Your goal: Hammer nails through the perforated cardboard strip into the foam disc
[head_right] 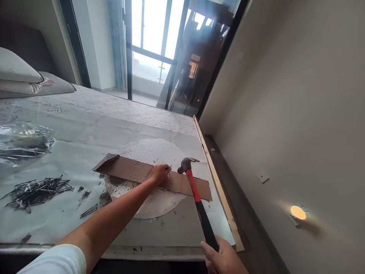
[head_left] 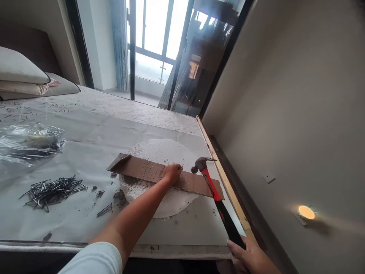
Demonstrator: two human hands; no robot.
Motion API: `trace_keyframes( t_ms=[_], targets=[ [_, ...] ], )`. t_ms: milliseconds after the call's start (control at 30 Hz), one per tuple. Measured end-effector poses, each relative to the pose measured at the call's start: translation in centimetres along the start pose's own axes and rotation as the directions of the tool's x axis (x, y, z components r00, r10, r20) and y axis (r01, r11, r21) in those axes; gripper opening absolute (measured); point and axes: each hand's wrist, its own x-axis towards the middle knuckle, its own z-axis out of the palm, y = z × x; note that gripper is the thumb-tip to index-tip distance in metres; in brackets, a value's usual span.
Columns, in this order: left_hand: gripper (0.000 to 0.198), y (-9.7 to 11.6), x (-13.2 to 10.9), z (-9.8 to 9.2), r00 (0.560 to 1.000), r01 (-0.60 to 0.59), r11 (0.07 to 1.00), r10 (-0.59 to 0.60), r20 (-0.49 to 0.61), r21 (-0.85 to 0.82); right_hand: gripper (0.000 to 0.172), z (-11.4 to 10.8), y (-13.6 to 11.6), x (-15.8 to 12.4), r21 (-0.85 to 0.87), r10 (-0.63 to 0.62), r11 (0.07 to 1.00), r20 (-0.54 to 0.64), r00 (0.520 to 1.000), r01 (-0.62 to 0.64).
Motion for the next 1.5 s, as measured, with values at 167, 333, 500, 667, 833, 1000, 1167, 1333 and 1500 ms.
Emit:
trace_keyframes(
  t_ms=[167, 333, 500, 667, 833, 1000, 1167, 1333, 1500],
  targets=[
    [0.027, -0.4, -0.1, 0.3, 1.000, -0.007, 1.000, 0.007, 0.024, 0.010, 0.049, 1.0, -3.3, 2.6, -0.015, -0.040, 0.999, 0.042, 0.998, 0.041],
    [0.028, -0.6, 0.0, 0.5, 0.999, -0.022, 0.999, 0.021, 0.026, 0.041, 0.047, 2.0, -4.4, 3.7, -0.034, -0.011, 0.999, 0.074, 0.997, 0.014],
    [0.027, -0.6, -0.1, 0.4, 0.999, -0.014, 0.999, 0.013, 0.035, 0.031, 0.046, 2.1, -5.0, 4.1, -0.116, -0.004, 0.993, 0.092, 0.996, 0.015],
    [0.027, -0.6, -0.3, 0.3, 1.000, 0.005, 1.000, -0.005, 0.023, 0.003, 0.045, 2.0, -6.1, 4.3, -0.085, -0.094, 0.992, 0.035, 0.995, 0.097],
    [0.026, -0.7, -0.4, 0.2, 1.000, 0.003, 1.000, -0.002, 0.028, -0.028, 0.046, 3.3, -5.3, 5.3, -0.119, -0.039, 0.992, 0.051, 0.998, 0.045],
    [0.027, -0.8, -0.3, 0.3, 0.999, -0.038, 0.999, 0.038, 0.019, 0.005, 0.043, 3.2, -5.9, 4.6, -0.080, -0.117, 0.990, -0.020, 0.993, 0.115],
    [0.028, -0.9, -0.5, 0.2, 0.999, -0.024, 1.000, 0.024, 0.022, -0.012, 0.046, 3.7, -5.3, 4.6, -0.099, -0.056, 0.994, 0.004, 0.998, 0.056],
    [0.025, -0.9, -0.4, 0.2, 0.998, -0.042, 0.999, 0.042, 0.039, 0.003, 0.045, 3.7, -4.7, 4.3, -0.080, -0.116, 0.990, 0.012, 0.993, 0.117],
    [0.025, -0.9, -0.3, 0.2, 0.999, -0.035, 0.999, 0.035, 0.036, 0.009, 0.042, 3.4, -5.1, 4.1, -0.077, -0.120, 0.990, -0.028, 0.992, 0.117]
  ],
)
